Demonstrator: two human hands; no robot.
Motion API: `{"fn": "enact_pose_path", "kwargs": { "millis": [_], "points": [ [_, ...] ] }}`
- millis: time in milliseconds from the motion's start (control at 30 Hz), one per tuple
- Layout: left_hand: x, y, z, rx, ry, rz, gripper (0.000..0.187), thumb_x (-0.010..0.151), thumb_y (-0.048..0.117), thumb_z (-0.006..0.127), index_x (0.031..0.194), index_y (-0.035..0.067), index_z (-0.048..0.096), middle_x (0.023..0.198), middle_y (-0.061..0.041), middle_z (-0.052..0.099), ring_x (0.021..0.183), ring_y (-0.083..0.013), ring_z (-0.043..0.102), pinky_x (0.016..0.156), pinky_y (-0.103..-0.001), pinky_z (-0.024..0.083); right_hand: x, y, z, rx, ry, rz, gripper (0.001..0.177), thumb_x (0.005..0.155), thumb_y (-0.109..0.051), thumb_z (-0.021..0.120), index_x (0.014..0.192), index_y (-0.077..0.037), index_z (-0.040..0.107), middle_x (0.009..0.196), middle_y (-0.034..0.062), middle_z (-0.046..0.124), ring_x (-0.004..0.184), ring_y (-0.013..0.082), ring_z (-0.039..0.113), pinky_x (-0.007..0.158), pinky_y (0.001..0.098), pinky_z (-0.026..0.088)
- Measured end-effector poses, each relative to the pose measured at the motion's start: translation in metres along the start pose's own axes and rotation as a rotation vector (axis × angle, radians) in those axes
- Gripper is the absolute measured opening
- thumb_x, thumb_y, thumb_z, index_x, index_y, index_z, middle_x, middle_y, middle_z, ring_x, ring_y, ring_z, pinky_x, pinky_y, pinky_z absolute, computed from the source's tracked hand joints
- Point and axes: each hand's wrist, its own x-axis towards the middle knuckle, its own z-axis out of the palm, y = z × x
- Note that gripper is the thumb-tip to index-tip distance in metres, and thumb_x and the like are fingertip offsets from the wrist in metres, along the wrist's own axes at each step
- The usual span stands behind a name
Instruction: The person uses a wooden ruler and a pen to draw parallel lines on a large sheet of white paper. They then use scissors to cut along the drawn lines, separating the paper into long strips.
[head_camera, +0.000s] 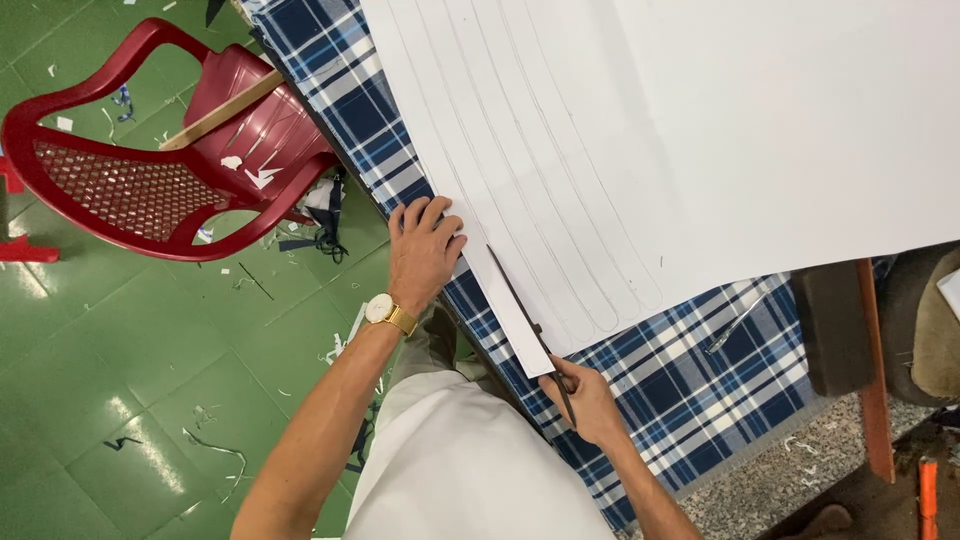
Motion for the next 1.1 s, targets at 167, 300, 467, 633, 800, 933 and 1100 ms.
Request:
{"fn": "enact_pose_path", "kwargs": {
  "millis": [167, 300, 467, 633, 800, 933, 1100],
  "points": [
    [-0.003, -0.007, 0.014, 0.002, -0.042, -0.033, 0.012, 0.097, 0.029, 0.065, 0.1, 0.017, 0.067, 0.13, -0.003, 0.057, 0.127, -0.0286, 0.046, 0.112, -0.056, 0.028, 0.009, -0.004, 0.005, 0.004, 0.013, 0.007, 0.055, 0.094, -0.03, 0.068, 0.142, -0.003, 0.062, 0.063, 0.0075, 0.063, 0.054, 0.0128, 0.052, 0.05, 0.0276, 0.041],
    [-0.006, -0.012, 0.022, 0.011, -0.062, -0.047, 0.016, 0.1, 0.035, 0.064, 0.106, 0.02, 0.066, 0.132, -0.003, 0.055, 0.133, -0.0273, 0.045, 0.114, -0.056, 0.025, 0.009, -0.013, 0.005, -0.003, 0.015, -0.004, 0.056, 0.096, -0.024, 0.067, 0.141, 0.007, 0.057, 0.073, 0.0228, 0.076, 0.063, 0.0214, 0.069, 0.057, 0.031, 0.053],
    [-0.004, -0.01, 0.017, -0.004, -0.107, -0.066, 0.015, 0.101, 0.034, 0.063, 0.107, 0.021, 0.067, 0.132, -0.003, 0.055, 0.134, -0.0265, 0.044, 0.115, -0.056, 0.023, 0.007, -0.008, 0.008, 0.018, 0.031, 0.002, 0.057, 0.095, -0.027, 0.071, 0.14, 0.005, 0.059, 0.077, 0.023, 0.077, 0.065, 0.0207, 0.07, 0.059, 0.0302, 0.053],
    [-0.004, -0.01, 0.017, -0.007, -0.109, -0.07, 0.014, 0.1, 0.033, 0.064, 0.107, 0.02, 0.067, 0.131, -0.004, 0.056, 0.134, -0.0266, 0.044, 0.116, -0.056, 0.023, 0.009, -0.006, 0.008, 0.043, 0.045, 0.002, 0.059, 0.094, -0.031, 0.073, 0.141, 0.003, 0.06, 0.081, 0.0223, 0.079, 0.068, 0.02, 0.071, 0.06, 0.0301, 0.054],
    [-0.005, -0.012, 0.019, 0.007, -0.09, -0.051, 0.016, 0.1, 0.035, 0.063, 0.105, 0.02, 0.065, 0.131, -0.002, 0.054, 0.133, -0.027, 0.044, 0.114, -0.056, 0.025, 0.005, -0.011, 0.009, 0.029, 0.031, 0.021, 0.058, 0.094, -0.03, 0.073, 0.14, 0.002, 0.061, 0.081, 0.0243, 0.079, 0.067, 0.0202, 0.068, 0.059, 0.0308, 0.053],
    [-0.005, -0.014, 0.021, 0.004, -0.083, -0.042, 0.015, 0.1, 0.034, 0.063, 0.106, 0.02, 0.065, 0.131, -0.003, 0.054, 0.132, -0.0271, 0.045, 0.114, -0.056, 0.025, 0.007, -0.007, 0.009, 0.047, 0.029, 0.011, 0.055, 0.094, -0.03, 0.074, 0.14, -0.002, 0.062, 0.077, 0.0185, 0.08, 0.062, 0.0158, 0.067, 0.056, 0.026, 0.052],
    [-0.005, -0.013, 0.019, 0.008, -0.07, -0.036, 0.015, 0.099, 0.034, 0.064, 0.105, 0.02, 0.064, 0.13, -0.002, 0.054, 0.132, -0.0268, 0.045, 0.113, -0.055, 0.026, 0.008, -0.009, 0.009, 0.075, 0.018, 0.012, 0.059, 0.094, -0.034, 0.073, 0.139, 0.002, 0.062, 0.078, 0.0225, 0.079, 0.062, 0.0192, 0.067, 0.057, 0.031, 0.052]
  ]
}}
